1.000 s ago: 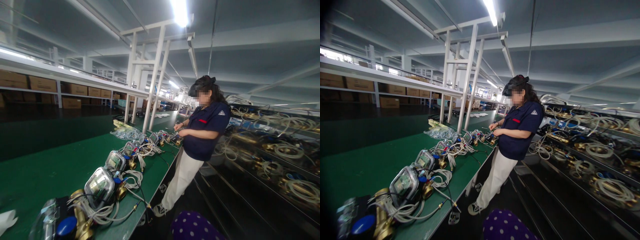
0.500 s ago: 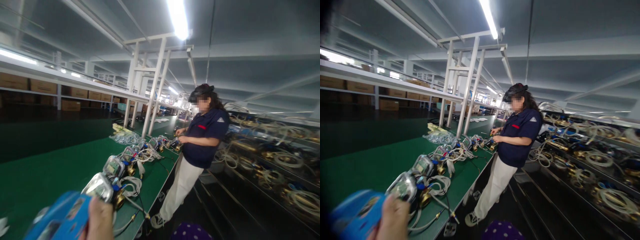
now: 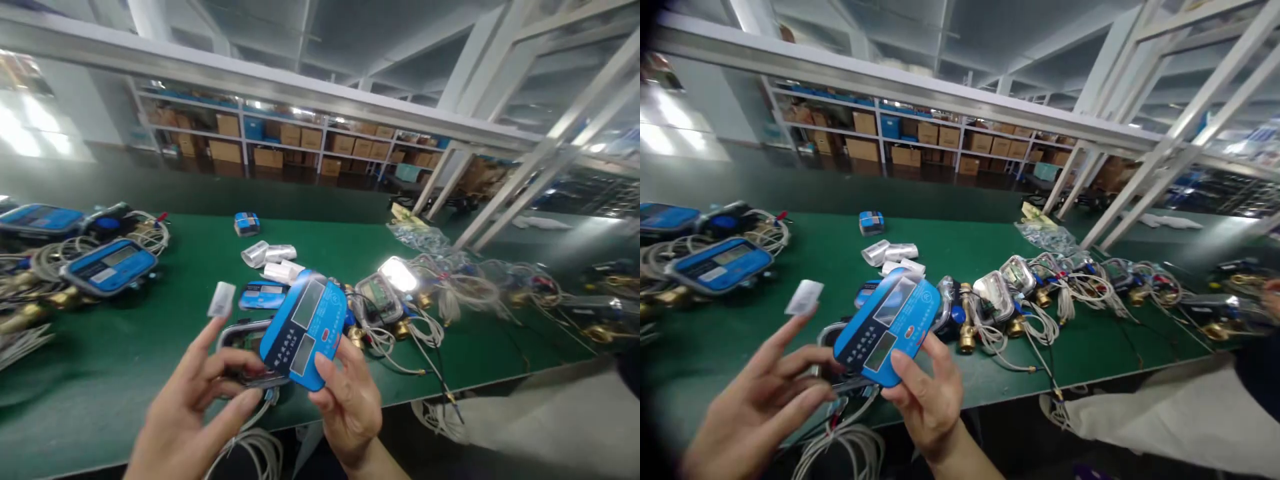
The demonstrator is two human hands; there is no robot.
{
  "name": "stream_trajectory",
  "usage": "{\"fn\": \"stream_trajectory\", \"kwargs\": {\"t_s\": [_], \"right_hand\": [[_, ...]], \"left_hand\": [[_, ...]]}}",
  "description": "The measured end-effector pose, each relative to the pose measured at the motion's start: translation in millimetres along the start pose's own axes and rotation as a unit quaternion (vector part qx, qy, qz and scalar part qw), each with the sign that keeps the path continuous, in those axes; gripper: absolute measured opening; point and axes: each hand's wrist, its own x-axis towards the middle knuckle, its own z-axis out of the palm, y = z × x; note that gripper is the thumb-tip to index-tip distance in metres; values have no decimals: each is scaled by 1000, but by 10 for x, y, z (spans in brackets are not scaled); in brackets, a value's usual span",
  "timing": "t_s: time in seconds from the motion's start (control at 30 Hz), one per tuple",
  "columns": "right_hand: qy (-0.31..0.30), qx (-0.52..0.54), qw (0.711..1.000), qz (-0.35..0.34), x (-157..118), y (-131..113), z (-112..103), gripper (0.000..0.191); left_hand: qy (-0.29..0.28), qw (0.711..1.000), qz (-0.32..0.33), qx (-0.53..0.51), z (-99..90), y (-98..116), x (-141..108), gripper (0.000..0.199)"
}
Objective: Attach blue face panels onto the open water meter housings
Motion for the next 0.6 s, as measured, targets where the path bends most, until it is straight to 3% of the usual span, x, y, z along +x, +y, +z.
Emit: {"fn": "stream_trajectory", "kwargs": {"t_s": [0.07,0.17,0.23,0.3,0.37,0.43,0.5,0.6], "right_hand": [[-8,-16,1000,12,-79,-21,55,39],[-40,13,998,46,-132,-17,54,41],[-53,81,988,116,-106,3,28,44],[-30,177,952,249,-34,41,1,49],[7,252,888,385,68,104,-31,52],[15,265,849,457,165,186,-78,45],[-17,221,857,464,225,269,-144,32],[-83,134,894,420,237,342,-242,26]], "left_hand": [[-4,999,-3,-50,95,25,83,82],[35,995,8,-95,223,51,168,84],[49,994,7,-99,247,57,180,86],[31,995,2,-98,221,51,176,89],[5,996,-7,-91,170,32,174,89],[-19,996,-18,-82,117,9,183,85],[-37,996,-28,-74,75,-11,203,82],[-59,996,-37,-63,33,-34,248,81]]}}
